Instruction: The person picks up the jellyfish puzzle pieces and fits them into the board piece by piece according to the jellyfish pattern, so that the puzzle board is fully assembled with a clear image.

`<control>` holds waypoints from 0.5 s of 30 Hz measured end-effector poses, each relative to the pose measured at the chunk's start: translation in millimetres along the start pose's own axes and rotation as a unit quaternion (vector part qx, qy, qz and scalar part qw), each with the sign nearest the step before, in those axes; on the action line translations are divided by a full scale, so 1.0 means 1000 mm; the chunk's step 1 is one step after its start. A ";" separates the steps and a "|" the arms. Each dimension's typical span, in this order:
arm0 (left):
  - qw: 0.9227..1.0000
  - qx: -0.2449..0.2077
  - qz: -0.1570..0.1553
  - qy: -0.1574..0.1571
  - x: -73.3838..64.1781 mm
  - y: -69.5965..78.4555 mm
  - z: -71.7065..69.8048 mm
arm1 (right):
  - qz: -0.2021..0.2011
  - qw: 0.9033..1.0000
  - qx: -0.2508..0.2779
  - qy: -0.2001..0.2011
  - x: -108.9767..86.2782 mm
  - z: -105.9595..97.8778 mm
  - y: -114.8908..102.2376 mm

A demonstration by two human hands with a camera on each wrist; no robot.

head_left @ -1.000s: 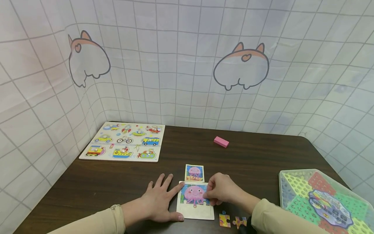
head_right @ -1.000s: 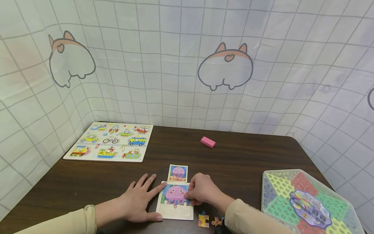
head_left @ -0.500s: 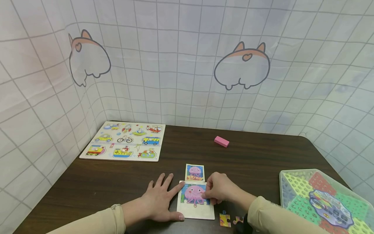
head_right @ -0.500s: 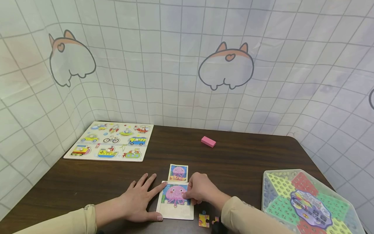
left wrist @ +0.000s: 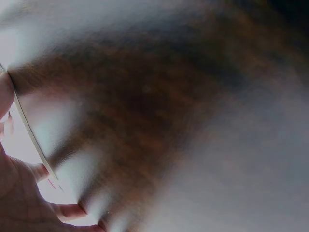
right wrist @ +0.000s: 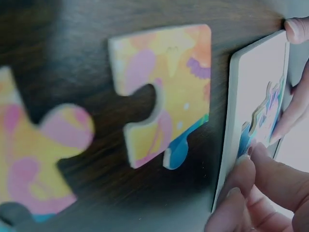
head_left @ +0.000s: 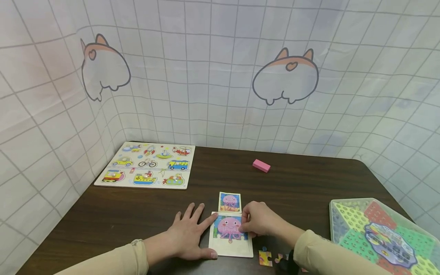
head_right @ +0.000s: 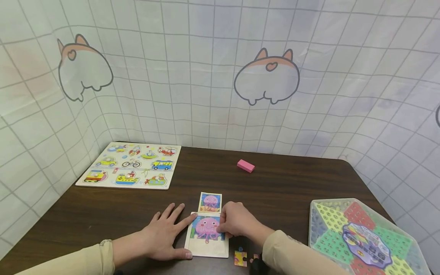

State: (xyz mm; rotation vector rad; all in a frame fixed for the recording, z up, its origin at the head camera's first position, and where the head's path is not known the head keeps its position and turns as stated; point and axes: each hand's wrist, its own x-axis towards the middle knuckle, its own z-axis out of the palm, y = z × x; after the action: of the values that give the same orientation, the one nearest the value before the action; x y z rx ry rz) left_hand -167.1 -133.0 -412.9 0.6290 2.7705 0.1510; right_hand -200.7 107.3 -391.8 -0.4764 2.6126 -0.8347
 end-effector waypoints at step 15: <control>1.000 0.001 -0.007 -0.007 0.001 0.001 -0.002 | -0.280 0.905 -0.315 -0.062 -0.045 -0.006 0.026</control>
State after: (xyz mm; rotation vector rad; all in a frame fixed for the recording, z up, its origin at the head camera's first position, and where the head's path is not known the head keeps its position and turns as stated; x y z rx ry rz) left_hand -168.2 -132.2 -410.7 0.6090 2.7606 0.1401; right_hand -168.8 148.9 -393.0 -1.4487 2.6001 -0.0467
